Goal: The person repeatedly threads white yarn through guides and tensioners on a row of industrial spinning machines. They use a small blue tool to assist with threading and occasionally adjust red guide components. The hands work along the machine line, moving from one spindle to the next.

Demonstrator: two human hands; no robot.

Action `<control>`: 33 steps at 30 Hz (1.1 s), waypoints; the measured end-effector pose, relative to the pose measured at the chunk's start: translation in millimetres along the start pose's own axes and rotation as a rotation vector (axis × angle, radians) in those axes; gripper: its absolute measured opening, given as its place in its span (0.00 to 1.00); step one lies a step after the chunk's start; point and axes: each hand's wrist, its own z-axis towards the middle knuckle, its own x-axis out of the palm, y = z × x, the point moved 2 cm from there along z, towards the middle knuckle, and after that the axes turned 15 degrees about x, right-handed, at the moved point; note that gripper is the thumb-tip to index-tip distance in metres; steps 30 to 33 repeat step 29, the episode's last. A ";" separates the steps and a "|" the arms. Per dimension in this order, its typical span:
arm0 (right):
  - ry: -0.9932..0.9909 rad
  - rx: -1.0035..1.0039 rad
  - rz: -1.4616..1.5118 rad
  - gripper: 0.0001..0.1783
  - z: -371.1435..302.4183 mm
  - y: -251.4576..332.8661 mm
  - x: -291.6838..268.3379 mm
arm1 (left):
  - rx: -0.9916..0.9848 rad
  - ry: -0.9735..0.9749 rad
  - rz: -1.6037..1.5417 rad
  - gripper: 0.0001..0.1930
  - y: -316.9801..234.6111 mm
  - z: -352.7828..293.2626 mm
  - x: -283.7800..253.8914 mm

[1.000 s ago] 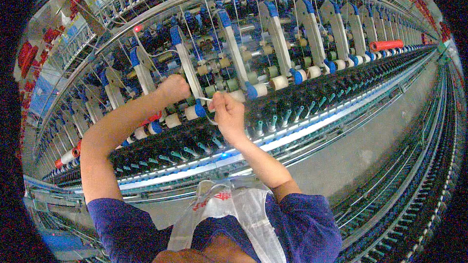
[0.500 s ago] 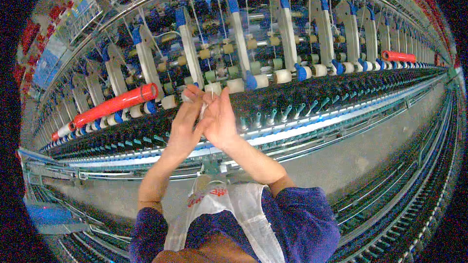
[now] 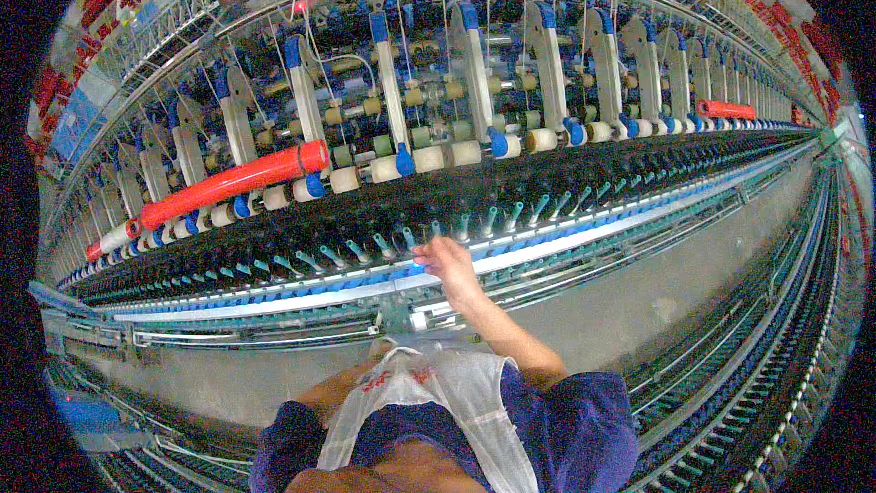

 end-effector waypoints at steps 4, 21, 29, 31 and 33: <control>-0.017 -0.022 0.004 0.15 -11.7 -4.0 7.4 | 0.019 0.093 0.059 0.09 -2.9 5.3 -10.1; -0.135 -0.044 0.019 0.17 -11.8 2.0 -41.6 | -0.083 -1.287 0.710 0.06 -204.7 21.3 -410.2; -0.168 -0.002 0.023 0.18 -4.7 2.8 -59.9 | -0.251 -1.552 0.793 0.06 -207.7 12.1 -391.1; -0.168 -0.002 0.023 0.18 -4.7 2.8 -59.9 | -0.251 -1.552 0.793 0.06 -207.7 12.1 -391.1; -0.168 -0.002 0.023 0.18 -4.7 2.8 -59.9 | -0.251 -1.552 0.793 0.06 -207.7 12.1 -391.1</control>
